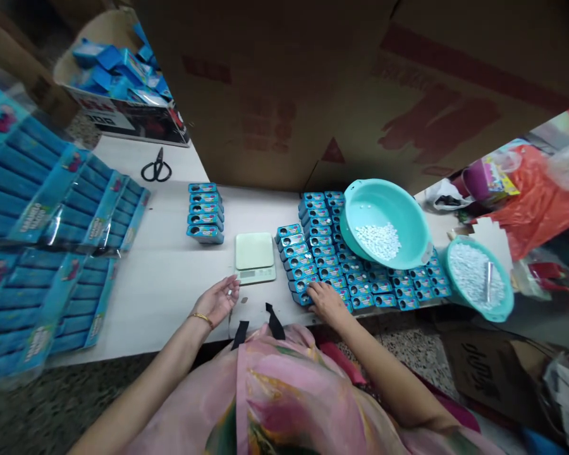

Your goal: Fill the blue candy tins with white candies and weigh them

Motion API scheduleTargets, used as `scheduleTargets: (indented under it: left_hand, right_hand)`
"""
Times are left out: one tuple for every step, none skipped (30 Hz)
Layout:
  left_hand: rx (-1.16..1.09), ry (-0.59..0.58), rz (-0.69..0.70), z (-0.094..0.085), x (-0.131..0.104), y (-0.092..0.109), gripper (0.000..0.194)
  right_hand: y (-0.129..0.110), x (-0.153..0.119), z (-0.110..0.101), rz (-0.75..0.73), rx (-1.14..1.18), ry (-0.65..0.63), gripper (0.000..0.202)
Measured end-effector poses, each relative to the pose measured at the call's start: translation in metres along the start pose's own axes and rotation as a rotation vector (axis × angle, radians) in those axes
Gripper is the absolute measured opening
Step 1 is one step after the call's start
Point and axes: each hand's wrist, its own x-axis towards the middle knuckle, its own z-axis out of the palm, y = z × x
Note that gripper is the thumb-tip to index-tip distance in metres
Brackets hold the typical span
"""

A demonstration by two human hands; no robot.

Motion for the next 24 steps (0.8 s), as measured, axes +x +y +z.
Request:
scheduleTargets:
  left_hand:
    - [-0.003, 0.016, 0.000, -0.004, -0.001, -0.001, 0.015]
    - [-0.004, 0.033, 0.001, -0.007, -0.002, -0.002, 0.015]
    - [-0.006, 0.047, 0.004, -0.011, -0.003, -0.003, 0.014]
    - [-0.007, 0.058, 0.004, -0.015, -0.004, -0.004, 0.014]
    - [-0.009, 0.068, 0.006, -0.018, -0.005, -0.005, 0.014]
    - [-0.011, 0.076, 0.008, -0.021, -0.006, -0.005, 0.014]
    - [-0.014, 0.081, 0.012, -0.024, -0.007, -0.005, 0.014]
    - [-0.018, 0.084, 0.018, -0.027, -0.009, -0.005, 0.014]
    - [-0.022, 0.084, 0.024, -0.029, -0.010, -0.004, 0.014]
    - [-0.026, 0.084, 0.029, -0.032, -0.012, -0.004, 0.014]
    - [-0.031, 0.084, 0.036, -0.034, -0.014, -0.003, 0.014]
    - [-0.037, 0.089, 0.041, -0.037, -0.016, -0.002, 0.014]
    - [-0.046, 0.100, 0.046, -0.039, -0.018, -0.001, 0.014]
    - [-0.056, 0.113, 0.052, -0.041, -0.020, -0.001, 0.014]
    - [-0.067, 0.125, 0.057, -0.043, -0.022, 0.000, 0.014]
    - [-0.078, 0.136, 0.062, -0.046, -0.023, 0.000, 0.015]
    - [-0.088, 0.143, 0.068, -0.049, -0.025, 0.001, 0.015]
    - [-0.094, 0.151, 0.071, -0.052, -0.026, 0.001, 0.015]
    - [-0.097, 0.158, 0.074, -0.055, -0.027, 0.001, 0.016]
    - [-0.098, 0.165, 0.074, -0.058, -0.027, 0.000, 0.016]
    - [-0.100, 0.171, 0.074, -0.061, -0.028, 0.000, 0.015]
    - [-0.103, 0.173, 0.075, -0.064, -0.028, 0.000, 0.015]
    - [-0.105, 0.170, 0.078, -0.066, -0.028, 0.000, 0.014]
    - [-0.106, 0.165, 0.082, -0.067, -0.028, -0.001, 0.014]
  right_hand:
    - [0.003, -0.004, 0.003, -0.031, -0.002, 0.015, 0.031]
    - [0.006, -0.008, 0.005, -0.057, -0.008, 0.030, 0.031]
    - [0.009, -0.010, 0.007, -0.074, -0.016, 0.039, 0.032]
    - [0.010, -0.012, 0.009, -0.085, -0.025, 0.043, 0.033]
    - [0.010, -0.013, 0.010, -0.093, -0.030, 0.037, 0.034]
    - [0.009, -0.013, 0.011, -0.099, -0.029, 0.023, 0.034]
    - [0.007, -0.013, 0.010, -0.103, -0.022, 0.007, 0.035]
    - [0.004, -0.013, 0.009, -0.104, -0.009, -0.007, 0.036]
    - [0.000, -0.012, 0.007, -0.103, 0.011, -0.018, 0.037]
    - [-0.003, -0.010, 0.005, -0.098, 0.034, -0.020, 0.039]
    - [-0.006, -0.008, 0.004, -0.089, 0.060, -0.018, 0.040]
    - [-0.008, -0.006, 0.002, -0.080, 0.085, -0.013, 0.041]
    - [-0.009, -0.005, 0.001, -0.073, 0.107, -0.007, 0.041]
    - [-0.010, -0.005, 0.001, -0.073, 0.125, -0.004, 0.041]
    - [-0.010, -0.005, 0.002, -0.080, 0.137, -0.004, 0.041]
    - [-0.010, -0.008, 0.003, -0.093, 0.145, -0.007, 0.042]
    - [-0.010, -0.011, 0.003, -0.111, 0.151, -0.013, 0.043]
    - [-0.010, -0.015, 0.003, -0.130, 0.158, -0.017, 0.044]
    - [-0.012, -0.018, 0.002, -0.142, 0.170, -0.017, 0.044]
    - [-0.015, -0.021, -0.001, -0.147, 0.189, -0.012, 0.043]
    - [-0.019, -0.022, -0.006, -0.147, 0.217, -0.001, 0.042]
    - [-0.024, -0.020, -0.013, -0.148, 0.251, 0.014, 0.041]
    - [-0.029, -0.015, -0.020, -0.153, 0.287, 0.035, 0.041]
    - [-0.035, -0.005, -0.029, -0.168, 0.323, 0.063, 0.040]
